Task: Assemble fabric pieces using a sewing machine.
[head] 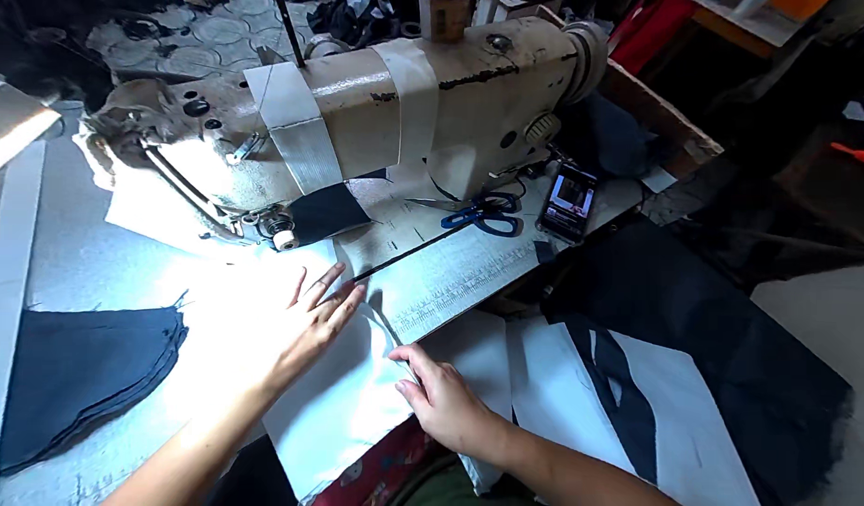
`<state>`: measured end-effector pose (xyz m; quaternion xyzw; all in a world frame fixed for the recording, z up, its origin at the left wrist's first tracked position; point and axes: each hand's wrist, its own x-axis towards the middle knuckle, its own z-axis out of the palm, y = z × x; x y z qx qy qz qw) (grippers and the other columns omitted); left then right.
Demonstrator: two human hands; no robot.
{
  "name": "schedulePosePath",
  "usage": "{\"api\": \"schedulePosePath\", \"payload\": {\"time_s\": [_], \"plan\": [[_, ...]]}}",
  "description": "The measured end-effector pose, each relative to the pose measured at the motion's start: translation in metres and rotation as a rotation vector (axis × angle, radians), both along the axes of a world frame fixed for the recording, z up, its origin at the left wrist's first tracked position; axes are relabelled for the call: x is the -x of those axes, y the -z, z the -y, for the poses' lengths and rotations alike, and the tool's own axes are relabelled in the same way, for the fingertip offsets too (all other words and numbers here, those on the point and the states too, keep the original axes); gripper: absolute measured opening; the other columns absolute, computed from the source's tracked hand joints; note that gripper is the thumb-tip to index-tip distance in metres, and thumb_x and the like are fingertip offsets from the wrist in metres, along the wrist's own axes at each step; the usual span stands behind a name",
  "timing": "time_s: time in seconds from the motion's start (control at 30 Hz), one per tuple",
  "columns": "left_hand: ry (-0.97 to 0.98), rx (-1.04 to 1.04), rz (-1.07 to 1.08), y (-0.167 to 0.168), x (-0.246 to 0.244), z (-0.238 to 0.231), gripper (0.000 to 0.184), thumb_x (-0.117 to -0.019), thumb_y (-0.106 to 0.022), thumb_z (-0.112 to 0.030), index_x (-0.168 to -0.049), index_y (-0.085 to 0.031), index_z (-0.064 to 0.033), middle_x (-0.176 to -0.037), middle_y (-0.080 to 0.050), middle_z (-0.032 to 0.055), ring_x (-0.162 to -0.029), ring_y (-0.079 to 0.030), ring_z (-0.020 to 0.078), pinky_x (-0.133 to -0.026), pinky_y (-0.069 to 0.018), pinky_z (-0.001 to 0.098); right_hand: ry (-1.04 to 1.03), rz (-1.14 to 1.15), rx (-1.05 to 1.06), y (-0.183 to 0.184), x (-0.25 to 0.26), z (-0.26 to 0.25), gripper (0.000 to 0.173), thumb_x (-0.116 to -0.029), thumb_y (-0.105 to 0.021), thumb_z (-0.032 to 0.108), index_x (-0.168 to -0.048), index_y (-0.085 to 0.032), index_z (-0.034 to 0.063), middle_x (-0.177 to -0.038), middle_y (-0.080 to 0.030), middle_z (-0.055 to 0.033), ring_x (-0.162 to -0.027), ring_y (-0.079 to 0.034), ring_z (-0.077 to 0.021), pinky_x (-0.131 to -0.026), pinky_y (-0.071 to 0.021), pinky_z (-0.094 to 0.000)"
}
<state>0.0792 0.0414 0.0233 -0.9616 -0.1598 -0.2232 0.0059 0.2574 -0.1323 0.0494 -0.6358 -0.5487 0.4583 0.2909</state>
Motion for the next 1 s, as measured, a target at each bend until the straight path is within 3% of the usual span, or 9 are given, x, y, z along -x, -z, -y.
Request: {"api": "schedulePosePath", "payload": {"time_s": [0.1,0.2,0.3,0.43,0.63,0.73,0.8,0.87,1.0], "plan": [[-0.036,-0.126,-0.059,0.004,0.009,0.006,0.041,-0.0987,-0.047,0.001,-0.133,-0.068,-0.0091,-0.145,-0.062,0.0085,-0.138,-0.054,0.0333,-0.101,-0.0426,0.0667,-0.006,-0.014,0.013,0.006,-0.001,-0.001,0.047,-0.1027,-0.054,0.01,-0.149,-0.048,-0.0004,-0.091,-0.067,-0.0189,-0.08,-0.064,-0.0282,-0.078,-0.0535,-0.0436],[-0.117,-0.28,0.118,0.008,0.023,0.023,0.033,-0.1,-0.052,-0.006,-0.122,-0.074,-0.0158,-0.119,-0.074,0.0085,-0.11,-0.071,0.0273,-0.095,-0.0485,0.0567,0.016,-0.016,0.0,0.01,0.0,-0.003,0.054,-0.1021,-0.055,0.012,-0.154,-0.043,-0.0001,-0.098,-0.068,-0.0198,-0.083,-0.064,-0.0267,-0.081,-0.053,-0.0421],[-0.305,-0.356,0.193,0.013,0.034,0.048,0.023,-0.1,-0.055,-0.012,-0.105,-0.078,-0.017,-0.097,-0.075,0.0045,-0.091,-0.067,0.024,-0.09,-0.0409,0.0436,-0.009,0.022,-0.004,0.007,-0.002,-0.004,0.059,-0.1022,-0.056,0.014,-0.156,-0.038,-0.0024,-0.127,-0.068,-0.0242,-0.109,-0.07,-0.0306,-0.098,-0.053,-0.0434],[-0.563,-0.17,0.025,0.015,0.033,0.075,0.018,-0.0859,-0.061,-0.007,-0.094,-0.077,-0.0058,-0.095,-0.075,0.0151,-0.086,-0.071,0.0368,-0.076,-0.0492,0.0565,-0.091,0.095,0.071,-0.005,-0.001,-0.004,0.066,-0.1023,-0.058,0.019,-0.158,-0.031,-0.0036,-0.113,-0.071,-0.0241,-0.097,-0.071,-0.0314,-0.092,-0.054,-0.0441],[-0.746,0.183,-0.03,0.004,0.018,0.088,0.041,-0.0736,-0.072,-0.006,-0.114,-0.073,0.0006,-0.117,-0.071,0.0231,-0.105,-0.068,0.0479,-0.08,-0.0473,0.0695,-0.249,0.202,0.152,-0.012,0.0,0.008,0.068,-0.1031,-0.057,0.024,-0.161,-0.028,0.0013,-0.099,-0.073,-0.0229,-0.087,-0.071,-0.0369,-0.085,-0.0552,-0.0527],[-0.719,0.299,0.047,0.013,0.019,0.088,0.048,-0.0736,-0.07,-0.011,-0.12,-0.073,-0.0021,-0.132,-0.062,0.0296,-0.12,-0.059,0.0553,-0.086,-0.0465,0.0732,-0.32,0.39,0.098,-0.019,-0.002,0.013,0.062,-0.1019,-0.06,0.038,-0.151,-0.048,0.0016,-0.107,-0.074,-0.0219,-0.094,-0.073,-0.0392,-0.084,-0.0555,-0.0559],[-0.694,0.327,0.063,0.018,0.02,0.091,0.054,-0.0689,-0.069,-0.013,-0.122,-0.072,-0.0016,-0.142,-0.057,0.0292,-0.128,-0.055,0.0552,-0.088,-0.0476,0.0722,-0.181,0.582,-0.183,-0.011,-0.002,0.012,0.055,-0.0958,-0.062,0.046,-0.126,-0.071,0.0017,-0.101,-0.073,-0.0182,-0.089,-0.072,-0.0372,-0.076,-0.0576,-0.0545],[-0.669,0.356,0.062,0.018,0.02,0.096,0.059,-0.0663,-0.07,-0.011,-0.124,-0.071,-0.0001,-0.145,-0.056,0.0268,-0.131,-0.053,0.0537,-0.089,-0.0482,0.071,-0.021,0.686,-0.442,-0.001,-0.003,-0.006,0.048,-0.0948,-0.061,0.044,-0.111,-0.077,0.0017,-0.104,-0.073,-0.0176,-0.095,-0.071,-0.0378,-0.08,-0.0572,-0.0538],[-0.666,0.386,0.082,0.017,0.018,0.101,0.068,-0.0647,-0.073,-0.007,-0.132,-0.067,-0.0021,-0.145,-0.058,0.0206,-0.13,-0.056,0.0495,-0.086,-0.0498,0.0683,-0.047,0.781,-0.522,0.011,-0.001,-0.048,0.042,-0.0986,-0.059,0.036,-0.122,-0.074,0.0038,-0.124,-0.07,-0.0197,-0.119,-0.065,-0.0421,-0.101,-0.0439,-0.0682]]}}
